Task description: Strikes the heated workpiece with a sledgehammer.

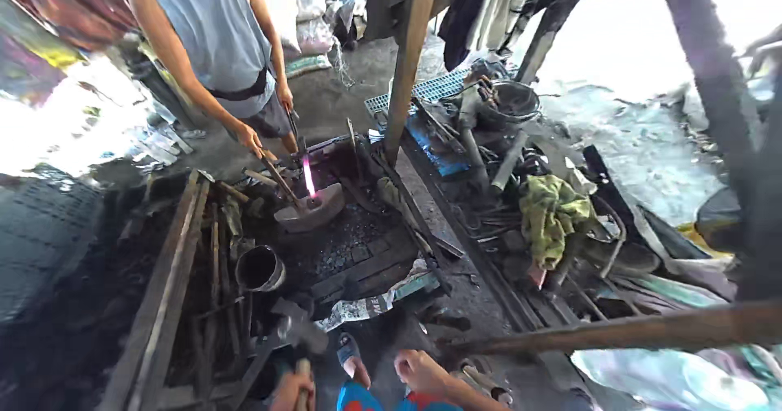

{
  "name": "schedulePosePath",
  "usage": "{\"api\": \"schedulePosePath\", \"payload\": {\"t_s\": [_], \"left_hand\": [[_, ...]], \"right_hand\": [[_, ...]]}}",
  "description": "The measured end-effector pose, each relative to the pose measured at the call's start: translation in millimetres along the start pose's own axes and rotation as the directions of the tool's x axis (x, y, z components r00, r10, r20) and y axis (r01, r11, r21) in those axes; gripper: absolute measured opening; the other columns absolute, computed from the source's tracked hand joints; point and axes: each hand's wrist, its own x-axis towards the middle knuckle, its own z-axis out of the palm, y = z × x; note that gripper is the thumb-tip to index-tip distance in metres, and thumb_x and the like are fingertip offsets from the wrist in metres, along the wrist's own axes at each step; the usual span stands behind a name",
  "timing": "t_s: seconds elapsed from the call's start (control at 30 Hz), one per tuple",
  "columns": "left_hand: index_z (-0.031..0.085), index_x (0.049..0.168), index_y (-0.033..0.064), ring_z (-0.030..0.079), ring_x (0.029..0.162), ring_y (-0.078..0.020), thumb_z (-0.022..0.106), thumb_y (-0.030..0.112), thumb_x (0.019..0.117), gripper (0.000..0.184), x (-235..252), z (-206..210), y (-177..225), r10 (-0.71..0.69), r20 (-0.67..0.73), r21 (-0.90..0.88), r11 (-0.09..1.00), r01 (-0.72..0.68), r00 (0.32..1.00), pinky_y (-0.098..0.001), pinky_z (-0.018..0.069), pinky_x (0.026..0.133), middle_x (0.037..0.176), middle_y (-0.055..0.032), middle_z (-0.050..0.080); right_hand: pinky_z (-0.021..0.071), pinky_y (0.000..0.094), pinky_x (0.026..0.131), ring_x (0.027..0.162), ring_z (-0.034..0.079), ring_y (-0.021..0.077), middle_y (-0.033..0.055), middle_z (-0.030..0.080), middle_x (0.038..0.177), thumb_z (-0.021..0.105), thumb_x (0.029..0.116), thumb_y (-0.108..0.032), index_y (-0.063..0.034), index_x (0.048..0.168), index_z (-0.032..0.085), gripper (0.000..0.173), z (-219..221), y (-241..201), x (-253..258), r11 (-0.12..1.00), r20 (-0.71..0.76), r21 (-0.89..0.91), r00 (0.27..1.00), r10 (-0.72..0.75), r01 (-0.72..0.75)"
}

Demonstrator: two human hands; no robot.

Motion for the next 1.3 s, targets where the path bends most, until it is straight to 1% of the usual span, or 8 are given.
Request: {"api": "schedulePosePath", "payload": {"t_s": [0.13, 0.33, 0.47, 0.63, 0.83, 0.97, 1.07, 1.3], "left_hand": [[0.060, 0.111, 0.0054, 0.060, 0.048, -0.0194, 0.066, 0.014, 0.0774, 0.035, -96, 54, 93, 0.456, 0.317, -0.337, 0.874, -0.351, 0.832, -0.0354, 0.0541, 0.044, 0.068, -0.0081, 0.060], [0.062, 0.116, 0.0048, 0.066, 0.053, -0.0252, 0.073, 0.017, 0.0844, 0.036, -204, 132, 172, 0.742, 0.661, -0.681, 0.654, -0.328, 0.108, -0.0376, 0.0571, 0.049, 0.071, -0.0097, 0.066], [0.065, 0.113, 0.0054, 0.066, 0.050, -0.0211, 0.075, 0.025, 0.0885, 0.033, -248, 181, 174, 0.755, 0.636, -0.744, 0.547, -0.382, -0.158, -0.0329, 0.0559, 0.047, 0.063, -0.0062, 0.066], [0.065, 0.116, 0.0033, 0.065, 0.050, -0.0229, 0.074, 0.022, 0.0884, 0.035, -273, 210, 157, 0.783, 0.588, -0.751, 0.435, -0.497, -0.204, -0.0370, 0.0565, 0.049, 0.064, -0.0077, 0.065], [0.060, 0.123, 0.0007, 0.066, 0.055, -0.0275, 0.074, 0.013, 0.0881, 0.039, -293, 223, 140, 0.899, 0.418, -0.615, 0.173, -0.769, -0.132, -0.0443, 0.0594, 0.054, 0.070, -0.0133, 0.066], [0.056, 0.123, -0.0005, 0.064, 0.051, -0.0276, 0.071, 0.005, 0.0845, 0.042, -312, 247, 131, 0.983, 0.120, -0.289, -0.101, -0.952, -0.140, -0.0447, 0.0588, 0.049, 0.071, -0.0148, 0.065], [0.052, 0.130, 0.0022, 0.065, 0.057, -0.0270, 0.073, 0.013, 0.0889, 0.047, -315, 250, 126, 0.969, 0.107, -0.144, -0.206, -0.968, -0.222, -0.0432, 0.0603, 0.054, 0.079, -0.0138, 0.067], [0.057, 0.133, 0.0082, 0.065, 0.056, -0.0241, 0.081, 0.006, 0.0850, 0.054, -274, 247, 106, 0.969, 0.157, -0.244, -0.147, -0.959, -0.189, -0.0389, 0.0592, 0.053, 0.079, -0.0138, 0.069]], "right_hand": [[0.0644, 0.0468, 0.080, 0.085, 0.075, 0.0224, 0.0092, 0.075, 0.105, 0.057, 0.1037, -0.035, -0.0085, 0.123, 0.066, 0.034, -26, -105, -41, 0.939, 0.017, 0.253, 0.970, -0.244, 0.232], [0.0629, 0.0395, 0.076, 0.083, 0.073, 0.0184, 0.0086, 0.075, 0.103, 0.065, 0.1007, -0.038, -0.0063, 0.126, 0.065, 0.041, -37, -207, -141, 0.615, -0.006, 0.447, 0.689, -0.724, 0.650], [0.0615, 0.0409, 0.087, 0.094, 0.072, 0.0173, 0.0106, 0.073, 0.107, 0.074, 0.0929, -0.046, -0.0036, 0.131, 0.060, 0.058, -40, -223, -191, 0.507, -0.051, 0.317, 0.549, -0.834, 0.801], [0.0615, 0.0430, 0.087, 0.093, 0.073, 0.0170, 0.0080, 0.075, 0.102, 0.079, 0.0886, -0.042, -0.0064, 0.134, 0.058, 0.062, -42, -218, -210, 0.560, -0.160, 0.152, 0.580, -0.799, 0.814], [0.0616, 0.0443, 0.082, 0.090, 0.073, 0.0176, 0.0049, 0.074, 0.100, 0.079, 0.0860, -0.044, -0.0170, 0.137, 0.055, 0.062, -49, -219, -224, 0.710, -0.289, 0.058, 0.692, -0.661, 0.702], [0.0621, 0.0450, 0.077, 0.087, 0.073, 0.0199, 0.0064, 0.074, 0.098, 0.079, 0.0864, -0.037, -0.0120, 0.128, 0.063, 0.051, -47, -222, -217, 0.637, -0.501, -0.040, 0.536, -0.680, 0.770], [0.0611, 0.0454, 0.071, 0.080, 0.073, 0.0203, 0.0062, 0.073, 0.086, 0.080, 0.0829, -0.034, -0.0103, 0.117, 0.066, 0.044, -53, -231, -209, 0.589, -0.481, -0.041, 0.500, -0.720, 0.807], [0.0598, 0.0465, 0.064, 0.074, 0.072, 0.0202, 0.0066, 0.072, 0.081, 0.081, 0.0778, -0.030, -0.0072, 0.107, 0.068, 0.039, -59, -232, -187, 0.514, -0.500, -0.120, 0.396, -0.770, 0.849]]}}
